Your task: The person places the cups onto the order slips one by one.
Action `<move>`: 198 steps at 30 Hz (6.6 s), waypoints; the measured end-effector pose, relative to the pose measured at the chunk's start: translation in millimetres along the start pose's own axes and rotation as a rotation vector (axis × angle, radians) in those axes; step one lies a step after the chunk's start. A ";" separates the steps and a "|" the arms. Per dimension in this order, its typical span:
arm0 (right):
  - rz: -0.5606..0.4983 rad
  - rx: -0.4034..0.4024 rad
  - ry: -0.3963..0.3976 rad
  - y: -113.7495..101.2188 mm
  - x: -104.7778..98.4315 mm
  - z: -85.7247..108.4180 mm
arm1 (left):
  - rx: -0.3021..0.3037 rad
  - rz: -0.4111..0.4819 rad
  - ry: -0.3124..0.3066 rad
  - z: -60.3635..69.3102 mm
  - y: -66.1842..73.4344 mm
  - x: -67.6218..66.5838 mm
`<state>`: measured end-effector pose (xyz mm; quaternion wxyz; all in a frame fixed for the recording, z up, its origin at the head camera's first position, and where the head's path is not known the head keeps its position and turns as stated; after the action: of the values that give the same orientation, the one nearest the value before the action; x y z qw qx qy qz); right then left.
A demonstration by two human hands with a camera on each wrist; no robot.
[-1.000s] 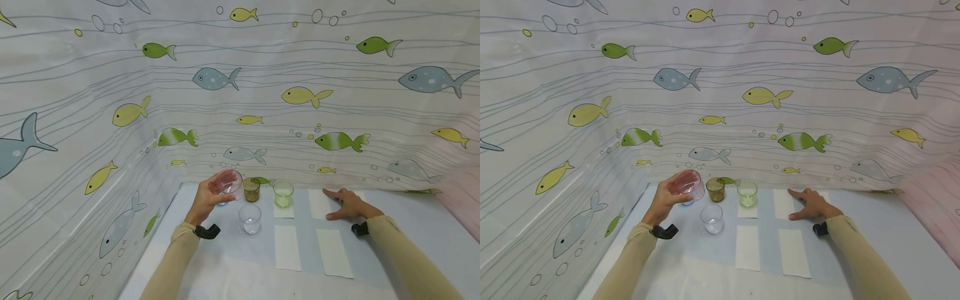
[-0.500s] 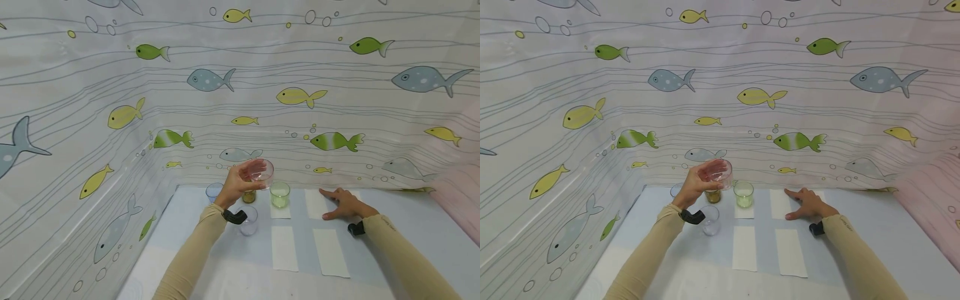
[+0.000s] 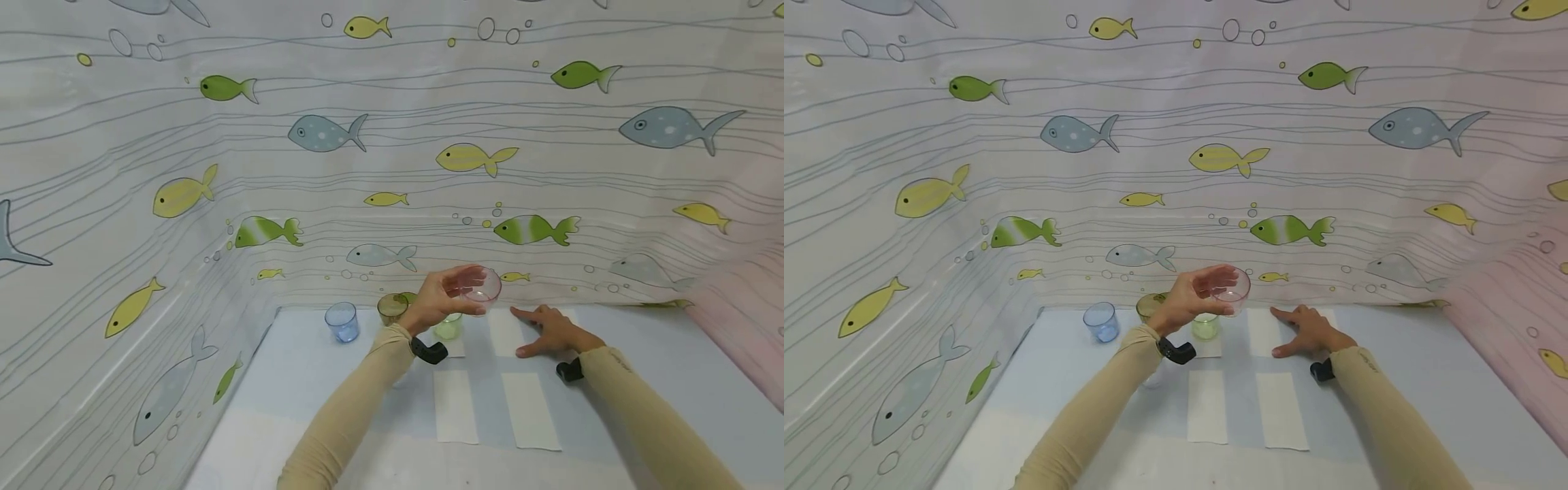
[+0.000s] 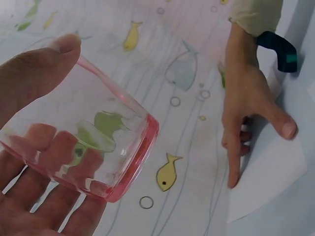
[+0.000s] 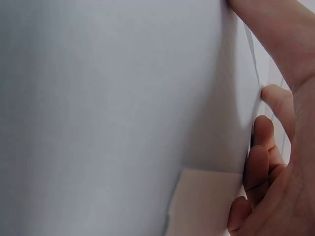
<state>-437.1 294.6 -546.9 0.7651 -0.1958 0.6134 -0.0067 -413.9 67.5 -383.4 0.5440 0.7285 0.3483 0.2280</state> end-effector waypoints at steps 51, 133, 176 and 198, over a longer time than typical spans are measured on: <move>0.012 0.070 -0.016 6.9 2.5 -5.7 | -0.212 0.067 0.213 -32.9 -161.6 40.6; 0.016 0.018 0.024 3.1 -2.2 -1.1 | 0.420 -0.970 0.290 157.0 9.7 -35.7; 0.038 0.052 -0.030 5.4 2.7 -0.6 | -0.078 -0.204 0.401 194.9 -77.3 -94.2; 0.096 -0.054 -0.001 -11.6 -17.3 7.4 | -0.080 -0.116 0.364 195.1 -86.5 -96.4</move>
<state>-431.8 290.3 -525.9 0.7592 -0.1869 0.6217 0.0467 -360.5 -114.6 -520.4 0.5128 0.6319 0.4729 0.3378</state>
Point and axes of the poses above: each hand's wrist, its own z-axis away from the middle knuckle, its own x-axis out of the palm, y = z × x, the point moved 10 cm from there along -z, towards the middle knuckle, and after that the axes turned 10 degrees about z, right-handed, at the moved point
